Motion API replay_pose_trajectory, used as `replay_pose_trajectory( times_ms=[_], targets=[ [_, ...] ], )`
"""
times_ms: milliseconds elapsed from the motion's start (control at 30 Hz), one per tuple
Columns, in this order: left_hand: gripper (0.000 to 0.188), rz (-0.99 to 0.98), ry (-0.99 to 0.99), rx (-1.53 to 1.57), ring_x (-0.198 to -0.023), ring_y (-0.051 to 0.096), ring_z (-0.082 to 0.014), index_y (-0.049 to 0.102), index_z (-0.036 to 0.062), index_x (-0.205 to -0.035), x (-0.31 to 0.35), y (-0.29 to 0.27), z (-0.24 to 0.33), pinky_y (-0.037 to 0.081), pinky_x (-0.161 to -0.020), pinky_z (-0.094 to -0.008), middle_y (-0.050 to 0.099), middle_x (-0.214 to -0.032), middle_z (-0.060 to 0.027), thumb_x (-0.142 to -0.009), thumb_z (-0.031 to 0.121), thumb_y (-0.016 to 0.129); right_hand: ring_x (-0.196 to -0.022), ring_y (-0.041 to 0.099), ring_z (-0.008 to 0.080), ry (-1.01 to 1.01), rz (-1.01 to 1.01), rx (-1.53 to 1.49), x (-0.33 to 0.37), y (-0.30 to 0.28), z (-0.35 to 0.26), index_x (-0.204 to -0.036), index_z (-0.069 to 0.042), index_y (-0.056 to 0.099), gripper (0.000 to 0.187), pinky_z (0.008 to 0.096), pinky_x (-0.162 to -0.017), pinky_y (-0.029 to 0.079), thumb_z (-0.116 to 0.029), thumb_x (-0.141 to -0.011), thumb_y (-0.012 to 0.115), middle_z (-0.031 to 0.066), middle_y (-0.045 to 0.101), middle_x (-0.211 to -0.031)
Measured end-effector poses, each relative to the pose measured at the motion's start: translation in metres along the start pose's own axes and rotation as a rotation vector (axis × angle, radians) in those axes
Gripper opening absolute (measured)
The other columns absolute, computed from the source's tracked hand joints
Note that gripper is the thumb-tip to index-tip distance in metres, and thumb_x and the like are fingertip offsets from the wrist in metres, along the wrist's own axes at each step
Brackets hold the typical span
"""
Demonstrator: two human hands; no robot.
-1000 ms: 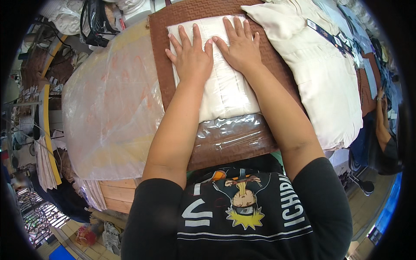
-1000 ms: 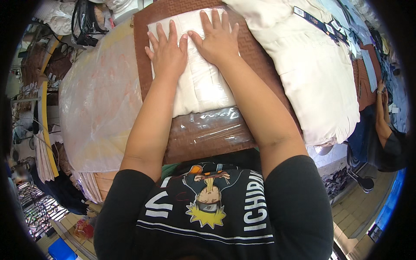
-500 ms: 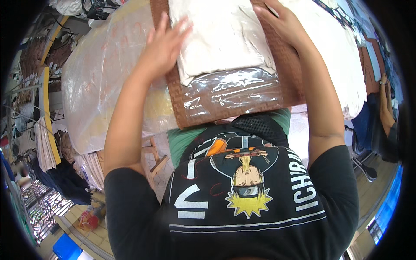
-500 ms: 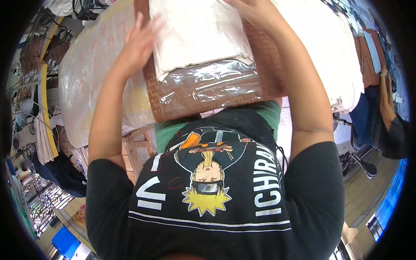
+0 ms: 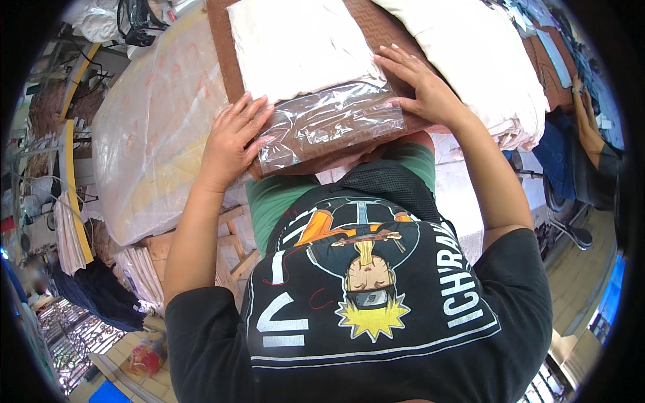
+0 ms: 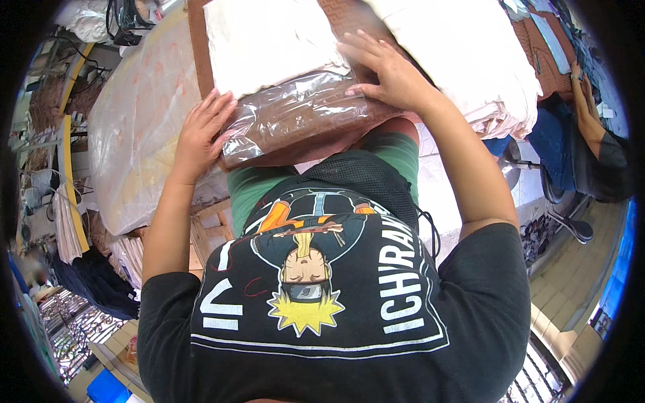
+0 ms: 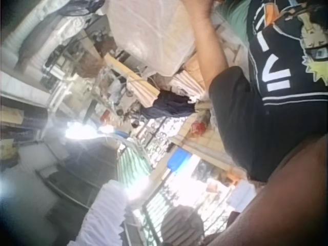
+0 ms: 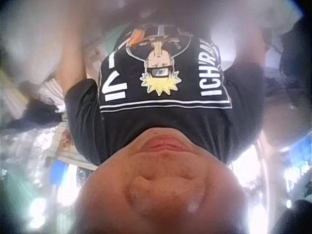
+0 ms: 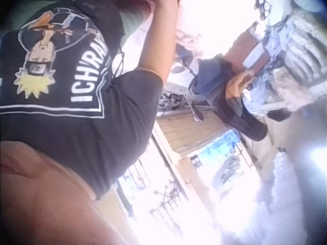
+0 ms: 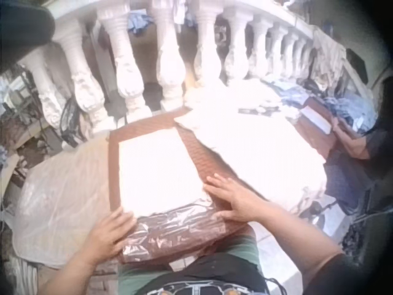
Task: The person folds a shirt and places it inside a clear plastic bag. They then seal the bag and apply a blue product tag to the front of the packaged shirt.
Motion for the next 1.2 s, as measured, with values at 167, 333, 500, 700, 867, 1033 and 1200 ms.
replay_pose_trajectory(
  times_ms=[167, 333, 500, 700, 867, 1033, 1200],
  targets=[
    [0.044, 0.175, -0.053, -0.018, -0.115, 0.054, -0.0263, 0.062, 0.0099, -0.119, 0.007, 0.004, 0.0, 0.044, -0.095, -0.0358, 0.058, -0.126, -0.005, -0.076, 0.002, 0.064, -0.123, 0.047, 0.0278, -0.191, 0.122, 0.15, 0.006, -0.001, -0.021, -0.123, -0.013, 0.056, 0.044, 0.0417, -0.106, 0.036, -0.017, -0.08, 0.065, 0.0075, 0.053, -0.131],
    [0.033, 0.195, -0.075, -0.056, -0.106, 0.058, -0.025, 0.066, 0.0082, -0.112, 0.004, 0.003, 0.0, 0.047, -0.09, -0.034, 0.062, -0.118, -0.005, -0.079, 0.002, 0.062, -0.108, 0.058, 0.0263, -0.313, 0.187, 0.169, 0.002, -0.007, -0.028, -0.111, -0.012, 0.065, 0.028, 0.0383, -0.094, 0.046, -0.013, -0.083, 0.062, 0.006, 0.062, -0.117],
    [0.018, 0.253, -0.304, 0.34, -0.093, 0.064, -0.023, 0.07, 0.008, -0.101, 0.004, 0.002, -0.023, 0.049, -0.083, -0.0315, 0.068, -0.101, -0.0077, -0.087, 0.014, 0.061, -0.088, 0.064, 0.024, -0.101, 0.216, -0.118, -0.009, -0.006, -0.013, -0.098, -0.011, 0.071, 0.017, 0.0336, -0.081, 0.049, -0.016, -0.085, 0.062, 0.008, 0.069, -0.096],
    [0.027, 0.235, -0.585, 0.655, -0.082, 0.062, -0.0095, 0.07, 0.0025, -0.097, -0.003, 0.018, -0.06, 0.047, -0.076, -0.0234, 0.07, -0.088, -0.0051, -0.094, 0.025, 0.057, -0.072, 0.062, 0.0122, 0.341, 0.24, -0.595, -0.028, 0.013, 0.014, -0.095, -0.006, 0.072, 0.023, 0.0261, -0.07, 0.048, -0.025, -0.087, 0.064, 0.007, 0.071, -0.082],
    [0.027, 0.207, -0.727, 0.698, -0.08, 0.057, -0.0069, 0.07, 0.0008, -0.096, -0.005, 0.023, -0.065, 0.044, -0.075, -0.0215, 0.067, -0.085, -0.0007, -0.094, 0.025, 0.057, -0.072, 0.058, 0.0064, 0.467, 0.222, -0.639, -0.035, 0.02, 0.021, -0.093, -0.003, 0.072, 0.027, 0.0229, -0.07, 0.047, -0.028, -0.085, 0.067, 0.0016, 0.069, -0.08],
    [0.025, 0.24, -0.726, 0.733, -0.074, 0.059, -0.008, 0.07, 0.0011, -0.093, -0.009, 0.026, -0.072, 0.045, -0.07, -0.0222, 0.068, -0.08, -0.0027, -0.091, 0.024, 0.06, -0.068, 0.056, 0.0047, 0.533, 0.318, -0.695, -0.035, 0.022, 0.019, -0.09, -0.003, 0.071, 0.025, 0.021, -0.063, 0.046, -0.027, -0.084, 0.069, 0.0005, 0.067, -0.075],
    [0.024, 0.233, -0.759, 0.743, -0.075, 0.058, -0.008, 0.07, 0.001, -0.095, -0.008, 0.026, -0.075, 0.045, -0.07, -0.0228, 0.068, -0.08, -0.0026, -0.091, 0.022, 0.059, -0.063, 0.055, 0.0044, 0.598, 0.39, -0.86, -0.036, 0.034, 0.022, -0.087, -0.002, 0.07, 0.021, 0.0193, -0.059, 0.044, -0.023, -0.085, 0.068, 0.0001, 0.066, -0.073]
  ],
)
Point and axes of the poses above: each hand's wrist, its own x-axis away from the middle knuckle, its own y-axis out of the palm, z = x × y, the point moved 6 cm from there along -x, towards the middle knuckle
